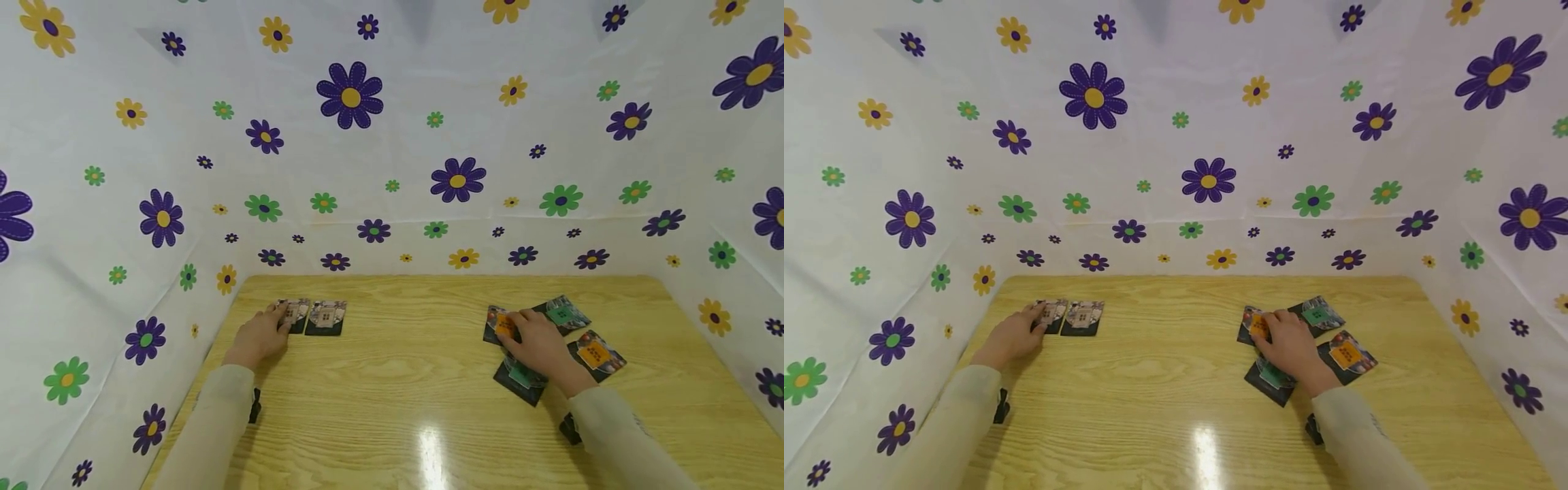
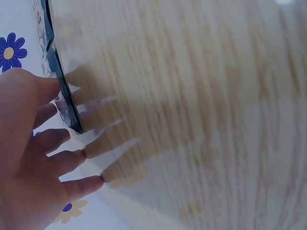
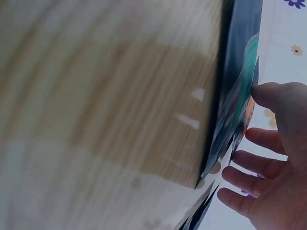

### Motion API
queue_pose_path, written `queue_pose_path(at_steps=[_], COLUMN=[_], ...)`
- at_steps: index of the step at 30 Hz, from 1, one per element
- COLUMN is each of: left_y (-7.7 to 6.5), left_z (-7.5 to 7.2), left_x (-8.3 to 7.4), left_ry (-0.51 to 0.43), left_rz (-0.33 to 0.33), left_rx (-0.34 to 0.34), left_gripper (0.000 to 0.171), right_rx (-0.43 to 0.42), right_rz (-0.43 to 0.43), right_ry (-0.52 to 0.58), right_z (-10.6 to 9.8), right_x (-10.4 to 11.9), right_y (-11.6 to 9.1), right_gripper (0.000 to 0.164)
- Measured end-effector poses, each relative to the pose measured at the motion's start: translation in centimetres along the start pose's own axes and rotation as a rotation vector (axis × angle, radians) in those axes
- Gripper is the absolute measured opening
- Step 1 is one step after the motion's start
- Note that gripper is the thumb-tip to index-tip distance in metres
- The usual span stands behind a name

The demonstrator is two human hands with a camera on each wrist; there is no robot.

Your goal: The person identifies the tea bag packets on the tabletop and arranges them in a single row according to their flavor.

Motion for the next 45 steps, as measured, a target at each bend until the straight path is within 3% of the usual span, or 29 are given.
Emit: queue_pose_path(at_steps=[10, 15, 20, 45], left_y=[-0.5, -0.9, -1.1, -1.1], left_z=[-0.1, -0.1, 0.4, 0.5], left_x=[-0.3, -0.3, 0.1, -0.3], left_ry=[-0.003, 0.002, -0.01, -0.027], left_rz=[0.005, 0.015, -0.002, -0.018], left_rx=[0.007, -0.02, -0.004, 0.005], left_gripper=[0.065, 0.071, 0.077, 0.074], right_rx=[0.023, 0.03, 0.039, 0.109], right_rz=[-0.021, -0.018, -0.034, -0.11], right_ry=[-0.035, -0.036, -0.038, -0.023], right_z=[0.7, 1.1, 1.4, 3.6], right_x=[2.0, 2.9, 4.2, 10.6], right_y=[1.4, 2.0, 2.6, 5.4], right_gripper=[0.052, 0.052, 0.053, 0.052])
Point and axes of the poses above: each hand's wrist, its own y-axis towards the middle knuckle, its own z-axis out of the palm, x = y × z, the point moved 5 cm from there along y, towards the middle knuckle, and after that the axes turned 1 degree about x, right-handed, at the moved point
